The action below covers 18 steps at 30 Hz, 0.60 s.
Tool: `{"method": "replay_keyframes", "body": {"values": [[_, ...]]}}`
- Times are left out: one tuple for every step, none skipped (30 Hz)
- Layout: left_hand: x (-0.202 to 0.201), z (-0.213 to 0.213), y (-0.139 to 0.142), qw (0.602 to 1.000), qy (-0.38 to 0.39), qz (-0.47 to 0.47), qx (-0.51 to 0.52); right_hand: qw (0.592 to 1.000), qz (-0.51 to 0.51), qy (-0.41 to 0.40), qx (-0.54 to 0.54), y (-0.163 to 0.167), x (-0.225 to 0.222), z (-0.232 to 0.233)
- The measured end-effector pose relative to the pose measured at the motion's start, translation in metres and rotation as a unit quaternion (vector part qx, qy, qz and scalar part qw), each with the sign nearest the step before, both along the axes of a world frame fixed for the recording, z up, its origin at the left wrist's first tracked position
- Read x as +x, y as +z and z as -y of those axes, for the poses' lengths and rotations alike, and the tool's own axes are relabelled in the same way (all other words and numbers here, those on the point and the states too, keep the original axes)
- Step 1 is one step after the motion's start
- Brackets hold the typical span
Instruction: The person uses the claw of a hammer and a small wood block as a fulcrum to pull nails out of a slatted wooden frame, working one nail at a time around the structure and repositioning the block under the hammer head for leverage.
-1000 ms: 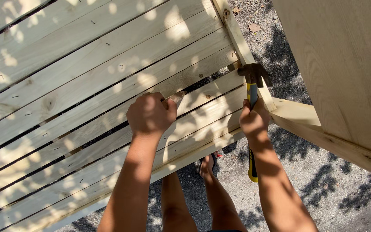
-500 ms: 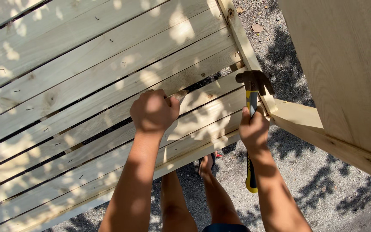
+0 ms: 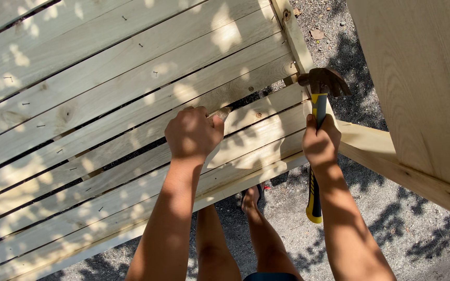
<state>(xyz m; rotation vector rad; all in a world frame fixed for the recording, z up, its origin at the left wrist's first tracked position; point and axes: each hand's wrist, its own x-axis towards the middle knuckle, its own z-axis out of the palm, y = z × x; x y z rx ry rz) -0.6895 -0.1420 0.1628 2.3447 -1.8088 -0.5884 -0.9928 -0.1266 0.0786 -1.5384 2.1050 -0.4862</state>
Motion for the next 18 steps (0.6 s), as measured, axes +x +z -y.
{"method": "replay_keyframes", "body": {"values": [[0.0, 0.0, 0.0, 1.0, -0.002, -0.001, -0.006, 0.999, 0.019, -0.005, -0.028, 0.008, -0.005, -0.007], [0.0, -0.001, 0.0, 1.0, -0.002, -0.002, -0.012, 0.998, 0.04, -0.009, -0.056, 0.018, -0.01, -0.017], [0.0, -0.001, 0.0, 1.0, -0.002, -0.003, -0.017, 0.995, 0.06, -0.012, -0.083, 0.025, -0.012, -0.027], [0.001, -0.002, 0.0, 1.0, 0.0, -0.005, -0.019, 0.99, 0.087, -0.025, -0.104, 0.029, -0.011, -0.033], [0.001, -0.002, 0.0, 1.0, 0.001, -0.007, -0.021, 0.985, 0.115, -0.037, -0.125, 0.03, -0.009, -0.036], [0.001, -0.002, 0.0, 1.0, 0.002, -0.008, -0.025, 0.977, 0.144, -0.049, -0.149, 0.03, -0.006, -0.036], [0.0, -0.003, 0.001, 0.999, 0.002, -0.011, -0.037, 0.989, 0.077, -0.005, -0.126, 0.025, -0.002, -0.03], [0.0, -0.003, 0.001, 0.999, 0.002, -0.014, -0.048, 0.994, 0.01, 0.038, -0.1, 0.018, 0.005, -0.02], [0.0, -0.004, 0.001, 0.998, 0.0, -0.017, -0.061, 0.992, -0.057, 0.08, -0.078, 0.012, 0.009, -0.01], [-0.001, -0.004, 0.001, 0.998, 0.0, -0.017, -0.063, 0.997, -0.039, 0.053, -0.027, 0.007, 0.01, 0.003], [-0.001, -0.004, 0.002, 0.998, 0.0, -0.016, -0.062, 0.999, -0.02, 0.028, 0.027, 0.004, 0.011, 0.013], [-0.001, -0.005, 0.002, 0.998, 0.001, -0.02, -0.056, 0.996, -0.005, 0.002, 0.087, 0.006, 0.009, 0.015], [-0.001, -0.005, 0.003, 0.999, -0.002, -0.014, -0.048, 0.999, 0.003, 0.012, 0.048, 0.009, 0.007, 0.015], [0.0, -0.005, 0.003, 0.999, -0.007, -0.009, -0.045, 1.0, 0.011, 0.02, 0.003, 0.015, 0.003, 0.011], [0.0, -0.004, 0.004, 0.999, -0.009, -0.003, -0.046, 0.998, 0.019, 0.031, -0.044, 0.021, 0.0, 0.005], [0.0, -0.004, 0.004, 0.999, -0.006, -0.009, -0.039, 0.992, 0.071, 0.039, -0.092, 0.026, -0.003, -0.002], [0.0, -0.003, 0.004, 0.999, -0.003, -0.014, -0.03, 0.981, 0.125, 0.049, -0.137, 0.031, -0.005, -0.01], [0.0, -0.003, 0.004, 1.0, -0.001, -0.019, -0.023, 0.965, 0.179, 0.057, -0.183, 0.032, -0.006, -0.015]]}}
